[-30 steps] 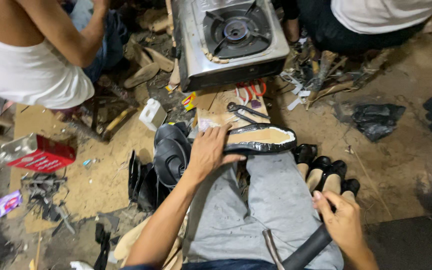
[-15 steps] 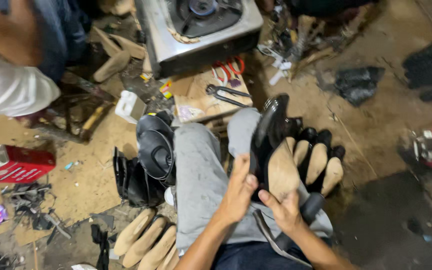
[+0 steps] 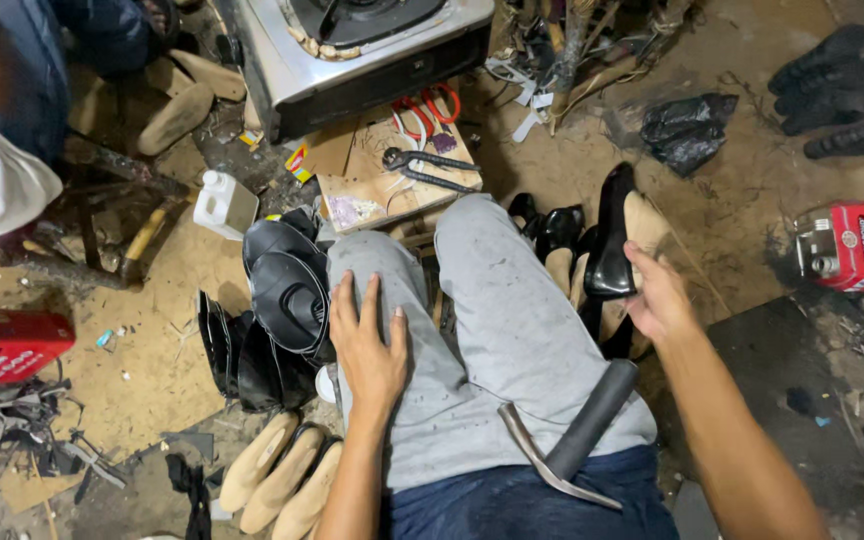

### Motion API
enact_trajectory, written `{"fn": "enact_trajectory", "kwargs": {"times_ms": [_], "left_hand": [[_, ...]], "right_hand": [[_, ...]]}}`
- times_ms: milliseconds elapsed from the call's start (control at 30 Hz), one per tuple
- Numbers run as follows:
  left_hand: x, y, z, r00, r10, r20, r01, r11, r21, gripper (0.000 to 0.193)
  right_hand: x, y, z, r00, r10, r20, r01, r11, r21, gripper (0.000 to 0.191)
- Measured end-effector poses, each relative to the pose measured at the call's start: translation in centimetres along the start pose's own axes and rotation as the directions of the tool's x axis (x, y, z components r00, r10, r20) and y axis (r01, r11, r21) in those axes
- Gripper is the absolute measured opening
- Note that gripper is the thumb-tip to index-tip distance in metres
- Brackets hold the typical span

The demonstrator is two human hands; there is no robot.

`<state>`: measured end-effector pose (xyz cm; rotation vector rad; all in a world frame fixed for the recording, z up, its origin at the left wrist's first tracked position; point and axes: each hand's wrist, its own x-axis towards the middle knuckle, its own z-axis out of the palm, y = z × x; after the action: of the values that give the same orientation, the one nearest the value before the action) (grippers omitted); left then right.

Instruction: The person sits on the floor and shapes a black shoe upper over a wooden last on their lap. They heat the upper over a gas burner, hammer and press the material to form it, use pincers to pull and secure the edges, then remove the last and handle the shaped shoe.

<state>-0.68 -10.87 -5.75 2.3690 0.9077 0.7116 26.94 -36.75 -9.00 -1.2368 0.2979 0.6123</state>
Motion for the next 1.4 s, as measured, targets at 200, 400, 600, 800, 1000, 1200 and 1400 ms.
{"fn": "enact_trajectory", "kwargs": {"times_ms": [200,400,600,800,1000,1200,1400], "left_hand": [[0.0,-0.7,0.5,1.0,-0.011,-0.013,0.01,1.0,-0.014,0.054],[0.2,-0.4,0.4,0.999,-0.032,0.0,0.032,0.999,0.007,0.053],[-0.2,-0.8,0.6,1.0,-0.005,-0.013,0.005,1.0,-0.003,0.054],[-0.4,-1.1,0.9,1.0,-0.03,0.0,0.03,0.999,-0.018,0.053],[-0.8,-1.5,0.9,1.0,-0.026,-0.006,0.025,0.999,-0.04,0.053],[-1.2,-2.1,1.2,0.999,-0.027,-0.019,0.026,0.998,-0.049,0.054],[-0.8,-2.3,1.0,0.998,-0.068,-0.006,0.068,0.998,-0.002,0.057]], "right_hand": [[4.4,6.6,-0.8,0.978,0.099,-0.181,-0.139,0.965,-0.223,0.05],[3.5,9.0,-0.8,0.889,-0.451,0.077,0.141,0.109,-0.984,0.052],[2.6,7.4,-2.3,0.974,-0.205,-0.091,0.082,0.703,-0.707,0.045],[5.1,4.4,-5.9,0.967,-0.202,-0.154,0.057,0.764,-0.643,0.041],[7.0,2.1,-6.3,0.976,-0.182,-0.116,0.021,0.615,-0.788,0.029],[5.4,-0.2,-1.7,0.952,-0.272,0.14,0.297,0.715,-0.633,0.027],[-4.2,-1.1,8.9,0.781,-0.266,0.565,0.621,0.424,-0.659,0.028]]}}
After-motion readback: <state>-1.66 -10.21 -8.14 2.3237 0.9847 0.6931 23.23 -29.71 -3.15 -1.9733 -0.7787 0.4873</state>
